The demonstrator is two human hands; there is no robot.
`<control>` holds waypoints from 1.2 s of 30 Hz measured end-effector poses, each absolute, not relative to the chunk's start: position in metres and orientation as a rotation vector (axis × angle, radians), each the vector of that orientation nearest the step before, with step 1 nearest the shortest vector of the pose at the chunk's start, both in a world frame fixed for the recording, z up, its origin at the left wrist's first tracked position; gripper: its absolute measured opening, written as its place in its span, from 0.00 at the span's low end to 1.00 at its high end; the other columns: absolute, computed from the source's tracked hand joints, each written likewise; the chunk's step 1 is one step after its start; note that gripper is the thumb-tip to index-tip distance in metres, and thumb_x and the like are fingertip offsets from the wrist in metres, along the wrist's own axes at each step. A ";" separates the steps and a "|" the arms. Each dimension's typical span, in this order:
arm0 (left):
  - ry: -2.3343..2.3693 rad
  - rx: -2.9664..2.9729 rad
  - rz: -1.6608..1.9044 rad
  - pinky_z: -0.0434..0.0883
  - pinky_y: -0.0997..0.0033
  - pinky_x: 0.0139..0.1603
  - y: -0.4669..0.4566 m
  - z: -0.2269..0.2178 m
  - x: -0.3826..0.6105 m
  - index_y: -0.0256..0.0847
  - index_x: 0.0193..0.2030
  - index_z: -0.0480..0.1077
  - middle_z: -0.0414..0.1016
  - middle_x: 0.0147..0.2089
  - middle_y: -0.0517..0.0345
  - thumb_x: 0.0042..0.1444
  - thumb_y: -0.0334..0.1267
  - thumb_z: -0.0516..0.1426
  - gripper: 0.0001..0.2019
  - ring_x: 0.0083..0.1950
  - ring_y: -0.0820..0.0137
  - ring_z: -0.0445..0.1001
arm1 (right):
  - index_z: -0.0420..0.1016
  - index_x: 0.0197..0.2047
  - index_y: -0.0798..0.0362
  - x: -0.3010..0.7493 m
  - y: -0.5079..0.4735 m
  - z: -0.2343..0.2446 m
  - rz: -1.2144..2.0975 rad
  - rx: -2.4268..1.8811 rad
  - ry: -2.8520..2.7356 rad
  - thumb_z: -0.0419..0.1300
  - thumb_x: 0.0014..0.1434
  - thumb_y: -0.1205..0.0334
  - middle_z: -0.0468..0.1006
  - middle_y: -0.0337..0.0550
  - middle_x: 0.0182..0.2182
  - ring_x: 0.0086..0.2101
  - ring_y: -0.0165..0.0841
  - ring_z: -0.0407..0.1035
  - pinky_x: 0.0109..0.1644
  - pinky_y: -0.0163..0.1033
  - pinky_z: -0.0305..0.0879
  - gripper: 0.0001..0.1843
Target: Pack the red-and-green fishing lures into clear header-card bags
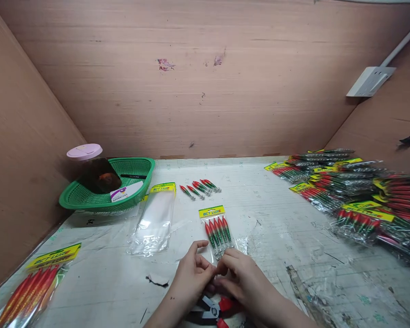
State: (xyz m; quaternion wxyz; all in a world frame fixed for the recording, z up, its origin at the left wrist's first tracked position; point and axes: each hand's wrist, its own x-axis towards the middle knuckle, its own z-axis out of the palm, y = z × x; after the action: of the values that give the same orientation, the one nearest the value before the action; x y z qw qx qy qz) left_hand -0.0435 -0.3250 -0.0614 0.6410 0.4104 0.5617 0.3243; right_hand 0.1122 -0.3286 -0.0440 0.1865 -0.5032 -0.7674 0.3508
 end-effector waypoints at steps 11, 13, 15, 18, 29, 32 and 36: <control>1.320 0.894 0.849 0.65 0.75 0.17 -0.325 -0.071 -0.042 0.40 0.53 0.52 0.64 0.19 0.73 0.38 0.34 0.61 0.33 0.17 0.71 0.69 | 0.62 0.28 0.52 0.134 -0.330 -0.034 1.170 -1.180 -2.015 0.53 0.58 0.61 0.65 0.38 0.28 0.30 0.29 0.60 0.34 0.34 0.57 0.08; 1.343 0.888 0.840 0.64 0.76 0.17 -0.326 -0.069 -0.042 0.40 0.53 0.52 0.64 0.20 0.72 0.39 0.34 0.60 0.33 0.17 0.71 0.69 | 0.61 0.28 0.52 0.167 -0.326 -0.031 1.181 -1.273 -1.803 0.52 0.60 0.52 0.63 0.36 0.25 0.28 0.28 0.59 0.31 0.33 0.58 0.14; 1.333 0.926 0.821 0.64 0.77 0.18 -0.326 -0.067 -0.042 0.41 0.54 0.51 0.64 0.22 0.71 0.42 0.33 0.58 0.31 0.19 0.72 0.70 | 0.63 0.29 0.51 0.213 -0.319 -0.034 0.999 -1.433 -1.619 0.50 0.59 0.46 0.62 0.36 0.23 0.26 0.29 0.59 0.29 0.34 0.59 0.17; 1.326 1.105 0.745 0.67 0.75 0.22 -0.326 -0.060 -0.050 0.40 0.57 0.51 0.65 0.25 0.68 0.48 0.34 0.54 0.28 0.22 0.71 0.72 | 0.67 0.29 0.52 0.276 -0.308 -0.043 0.312 -1.796 -1.494 0.51 0.55 0.45 0.66 0.43 0.24 0.25 0.34 0.62 0.28 0.40 0.62 0.18; 1.139 2.505 0.679 0.68 0.68 0.39 -0.312 -0.044 -0.070 0.43 0.42 0.68 0.68 0.42 0.54 0.45 0.22 0.54 0.17 0.41 0.66 0.68 | 0.72 0.43 0.56 0.168 -0.310 -0.043 -0.319 -0.589 -2.590 0.47 0.63 0.72 0.77 0.50 0.39 0.37 0.35 0.68 0.39 0.43 0.69 0.13; 0.984 2.614 0.834 0.66 0.71 0.34 -0.309 -0.051 -0.066 0.41 0.32 0.68 0.72 0.35 0.54 0.54 0.24 0.51 0.09 0.37 0.68 0.66 | 0.71 0.37 0.57 0.163 -0.308 -0.048 -0.108 -0.550 -2.517 0.46 0.64 0.73 0.76 0.50 0.35 0.33 0.33 0.66 0.36 0.40 0.68 0.13; 0.940 2.521 0.924 0.66 0.71 0.35 -0.306 -0.052 -0.069 0.40 0.30 0.67 0.75 0.32 0.54 0.57 0.25 0.48 0.10 0.36 0.69 0.67 | 0.69 0.37 0.57 0.170 -0.316 -0.053 0.094 -0.585 -2.403 0.47 0.62 0.76 0.76 0.50 0.37 0.35 0.32 0.65 0.37 0.38 0.67 0.11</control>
State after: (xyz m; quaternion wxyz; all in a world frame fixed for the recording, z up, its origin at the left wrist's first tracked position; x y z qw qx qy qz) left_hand -0.0687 -0.3057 -0.0524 0.1478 0.8764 0.3269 0.3212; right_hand 0.1704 -0.3162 -0.0534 0.3270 -0.2233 -0.9175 0.0361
